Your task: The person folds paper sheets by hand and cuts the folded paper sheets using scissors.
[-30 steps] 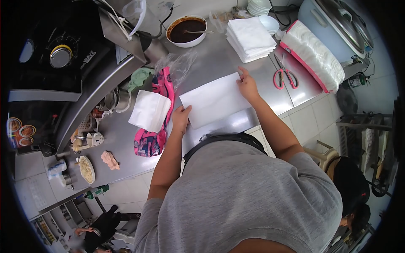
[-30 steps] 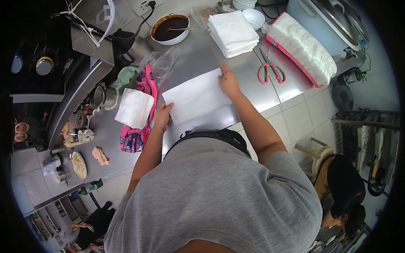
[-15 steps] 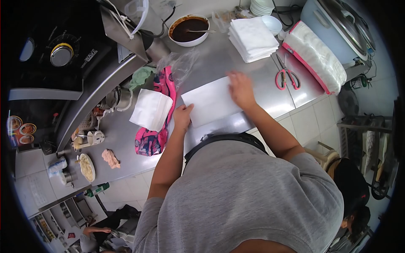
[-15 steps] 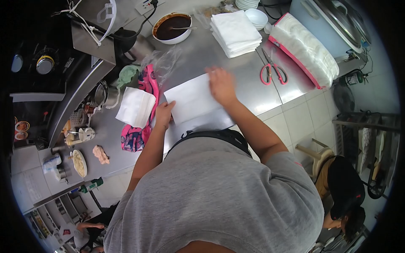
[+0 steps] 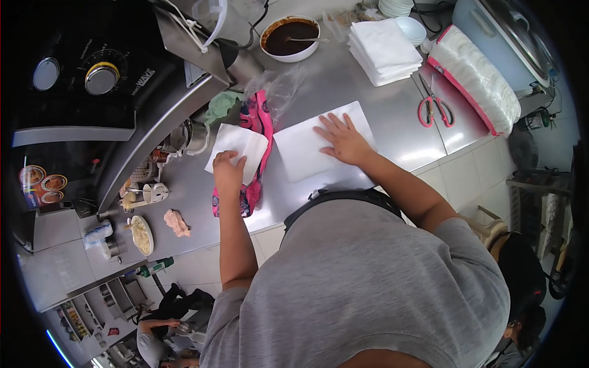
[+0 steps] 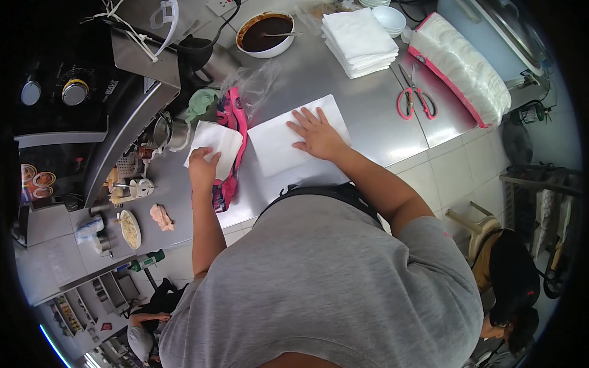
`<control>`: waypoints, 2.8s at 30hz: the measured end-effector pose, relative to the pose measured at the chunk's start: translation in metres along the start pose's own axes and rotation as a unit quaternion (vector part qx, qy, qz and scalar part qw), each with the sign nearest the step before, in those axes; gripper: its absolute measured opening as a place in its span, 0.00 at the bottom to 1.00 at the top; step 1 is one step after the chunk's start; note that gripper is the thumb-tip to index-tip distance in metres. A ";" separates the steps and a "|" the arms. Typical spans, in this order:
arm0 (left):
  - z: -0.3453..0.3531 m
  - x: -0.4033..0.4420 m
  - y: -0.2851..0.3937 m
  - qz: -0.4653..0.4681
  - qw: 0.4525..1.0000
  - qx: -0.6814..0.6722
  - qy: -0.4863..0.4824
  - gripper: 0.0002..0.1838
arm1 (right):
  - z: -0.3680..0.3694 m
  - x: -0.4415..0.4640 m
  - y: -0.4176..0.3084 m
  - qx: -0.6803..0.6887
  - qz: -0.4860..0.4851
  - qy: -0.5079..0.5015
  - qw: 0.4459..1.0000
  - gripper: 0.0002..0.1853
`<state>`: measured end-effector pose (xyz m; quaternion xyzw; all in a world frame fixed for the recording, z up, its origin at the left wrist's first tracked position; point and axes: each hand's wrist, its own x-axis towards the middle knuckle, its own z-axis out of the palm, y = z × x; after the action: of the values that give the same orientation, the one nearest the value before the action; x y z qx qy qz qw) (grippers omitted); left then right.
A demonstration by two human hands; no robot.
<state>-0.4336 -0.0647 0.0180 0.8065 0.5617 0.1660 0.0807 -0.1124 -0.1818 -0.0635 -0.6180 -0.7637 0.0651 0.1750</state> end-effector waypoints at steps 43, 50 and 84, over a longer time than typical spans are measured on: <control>-0.031 -0.018 0.128 -0.238 0.740 -0.611 -0.148 0.11 | -0.109 0.021 -0.074 0.546 0.096 0.218 0.803 0.20; 0.059 -0.010 0.075 -0.231 0.782 -0.554 -0.167 0.10 | -0.048 -0.017 0.046 0.645 0.289 0.173 0.686 0.25; 0.136 0.007 0.040 -0.122 0.945 -0.300 -0.053 0.16 | -0.027 -0.015 0.039 0.263 0.371 0.201 0.868 0.28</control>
<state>-0.3470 -0.0651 -0.0950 0.6779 0.5747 0.2729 0.3684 -0.0644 -0.1901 -0.0536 -0.7862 -0.3813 0.1980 0.4441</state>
